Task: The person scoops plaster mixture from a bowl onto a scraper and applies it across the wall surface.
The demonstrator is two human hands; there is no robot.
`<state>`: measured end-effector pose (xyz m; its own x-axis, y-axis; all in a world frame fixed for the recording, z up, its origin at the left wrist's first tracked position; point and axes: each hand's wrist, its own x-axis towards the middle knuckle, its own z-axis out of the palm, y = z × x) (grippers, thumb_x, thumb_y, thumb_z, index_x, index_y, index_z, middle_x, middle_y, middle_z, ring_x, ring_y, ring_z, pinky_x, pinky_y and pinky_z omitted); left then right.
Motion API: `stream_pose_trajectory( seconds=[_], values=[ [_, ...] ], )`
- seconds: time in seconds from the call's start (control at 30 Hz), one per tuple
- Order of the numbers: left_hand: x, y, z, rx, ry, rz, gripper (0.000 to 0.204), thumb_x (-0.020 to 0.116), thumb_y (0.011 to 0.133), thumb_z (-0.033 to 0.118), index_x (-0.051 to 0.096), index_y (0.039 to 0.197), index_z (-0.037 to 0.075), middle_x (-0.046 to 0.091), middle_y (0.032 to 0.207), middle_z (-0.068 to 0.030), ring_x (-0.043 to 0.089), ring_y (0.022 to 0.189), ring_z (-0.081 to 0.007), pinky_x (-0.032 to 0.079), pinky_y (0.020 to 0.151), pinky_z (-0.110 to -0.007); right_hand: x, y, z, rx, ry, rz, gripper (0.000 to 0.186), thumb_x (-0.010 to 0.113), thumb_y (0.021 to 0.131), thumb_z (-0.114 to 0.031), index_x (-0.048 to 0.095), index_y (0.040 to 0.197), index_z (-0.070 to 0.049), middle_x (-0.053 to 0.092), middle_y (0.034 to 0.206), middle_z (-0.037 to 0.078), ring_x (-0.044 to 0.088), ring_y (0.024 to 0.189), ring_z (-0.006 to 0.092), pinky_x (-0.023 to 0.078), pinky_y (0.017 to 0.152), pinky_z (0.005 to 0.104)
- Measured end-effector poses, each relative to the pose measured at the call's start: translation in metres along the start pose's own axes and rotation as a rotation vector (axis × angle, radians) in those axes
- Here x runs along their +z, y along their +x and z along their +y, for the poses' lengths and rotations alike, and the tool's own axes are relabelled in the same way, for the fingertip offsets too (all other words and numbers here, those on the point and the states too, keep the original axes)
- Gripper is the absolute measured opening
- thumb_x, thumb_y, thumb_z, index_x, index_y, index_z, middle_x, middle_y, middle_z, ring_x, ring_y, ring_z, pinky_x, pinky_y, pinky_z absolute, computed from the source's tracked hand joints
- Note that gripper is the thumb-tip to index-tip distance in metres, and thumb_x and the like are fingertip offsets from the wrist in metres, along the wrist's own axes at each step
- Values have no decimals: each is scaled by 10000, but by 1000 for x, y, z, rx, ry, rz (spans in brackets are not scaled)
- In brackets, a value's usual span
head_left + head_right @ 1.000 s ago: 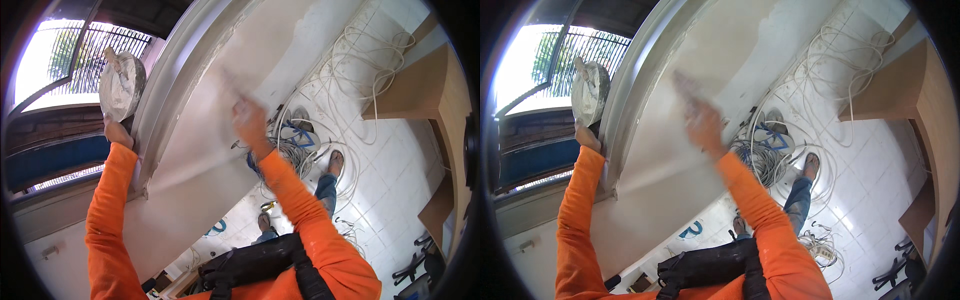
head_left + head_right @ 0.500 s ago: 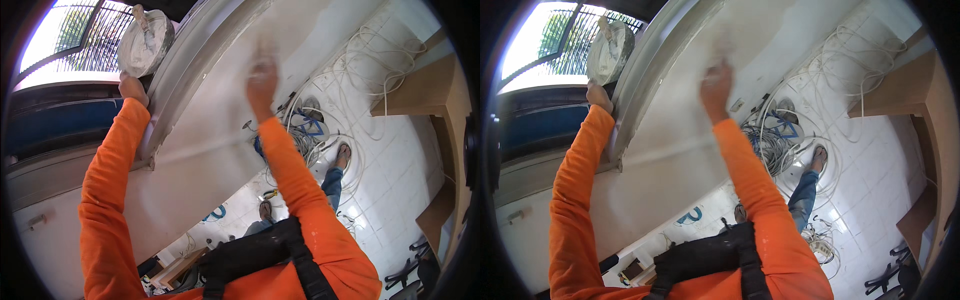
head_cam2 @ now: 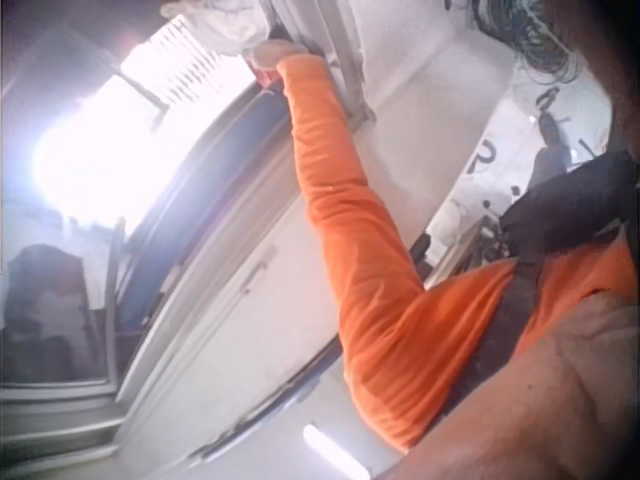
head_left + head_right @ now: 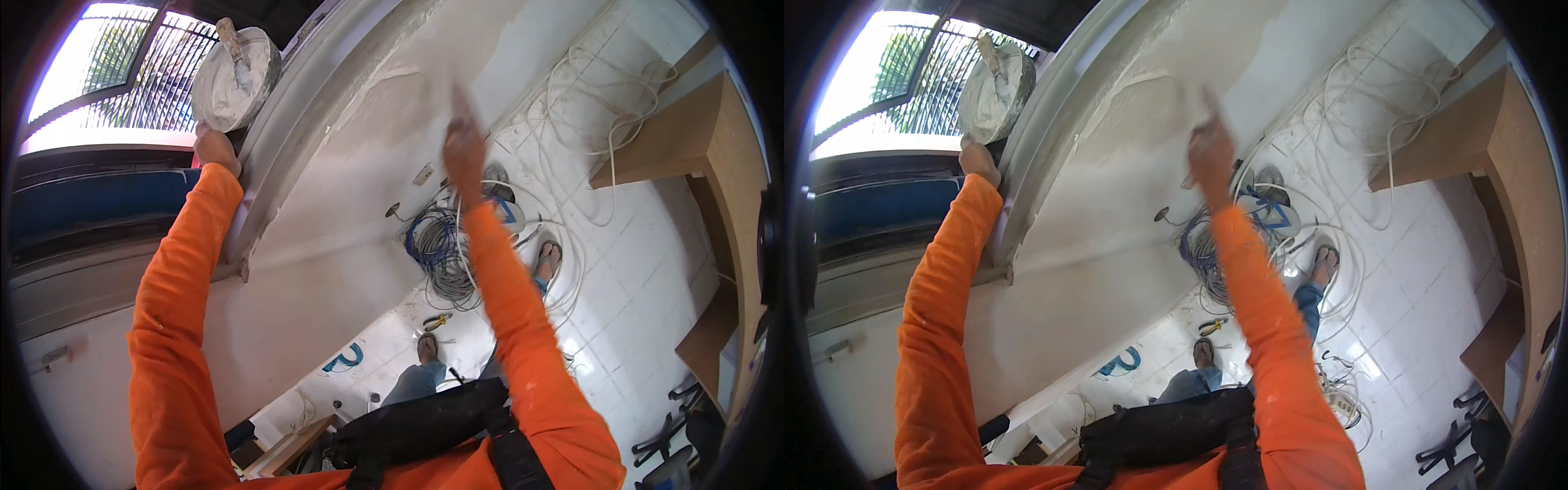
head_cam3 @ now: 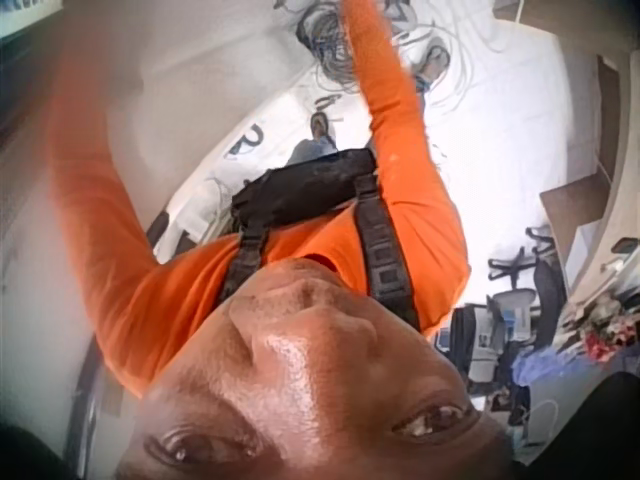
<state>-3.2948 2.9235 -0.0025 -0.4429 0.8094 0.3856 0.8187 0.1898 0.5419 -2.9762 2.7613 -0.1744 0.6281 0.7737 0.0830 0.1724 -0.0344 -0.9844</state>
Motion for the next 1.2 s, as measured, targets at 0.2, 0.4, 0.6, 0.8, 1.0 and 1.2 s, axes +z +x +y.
stream_pose_trajectory(
  seconds=[0.2,0.4,0.6,0.8,1.0,1.2],
  values=[
    [3,0,6,-228,-322,-41,297,326,920,94,505,1102,-57,617,1023,-291,609,961,-427,497,821,-456,-27,116,4,-394,31,49,449,430,847,-56,511,1283,9,605,1171,237,578,1108,359,431,955,365],
    [-14,8,-8,503,705,-56,234,382,903,62,491,1071,-59,625,998,-275,632,917,-399,517,796,-437,51,-42,-15,-155,91,-115,349,563,784,5,606,1128,43,656,791,208,627,666,189,499,663,308],
    [6,17,-16,456,625,-20,258,353,894,55,532,1050,-46,637,923,-297,631,910,-430,507,796,-466,84,-230,-42,-222,276,-535,453,530,792,-22,602,1219,-157,619,882,202,584,797,378,482,750,445],
    [1,9,-14,297,265,64,292,368,889,64,548,1094,-40,634,921,-308,627,885,-452,508,767,-492,29,-73,-1,104,-137,-368,211,528,824,-114,594,953,39,626,849,246,634,807,308,493,710,433],
    [7,10,-13,186,163,-18,339,326,926,121,532,1157,-17,630,1004,-284,621,937,-416,493,805,-461,-41,130,-15,-281,242,35,393,480,761,-23,610,1129,24,664,1000,219,639,830,321,491,768,359],
    [5,0,1,283,330,-5,270,359,902,79,530,1073,-41,635,934,-300,628,891,-438,503,771,-483,37,-6,-12,-422,-85,-19,161,569,815,-87,652,919,4,663,908,227,651,764,364,518,694,401]
  ],
)
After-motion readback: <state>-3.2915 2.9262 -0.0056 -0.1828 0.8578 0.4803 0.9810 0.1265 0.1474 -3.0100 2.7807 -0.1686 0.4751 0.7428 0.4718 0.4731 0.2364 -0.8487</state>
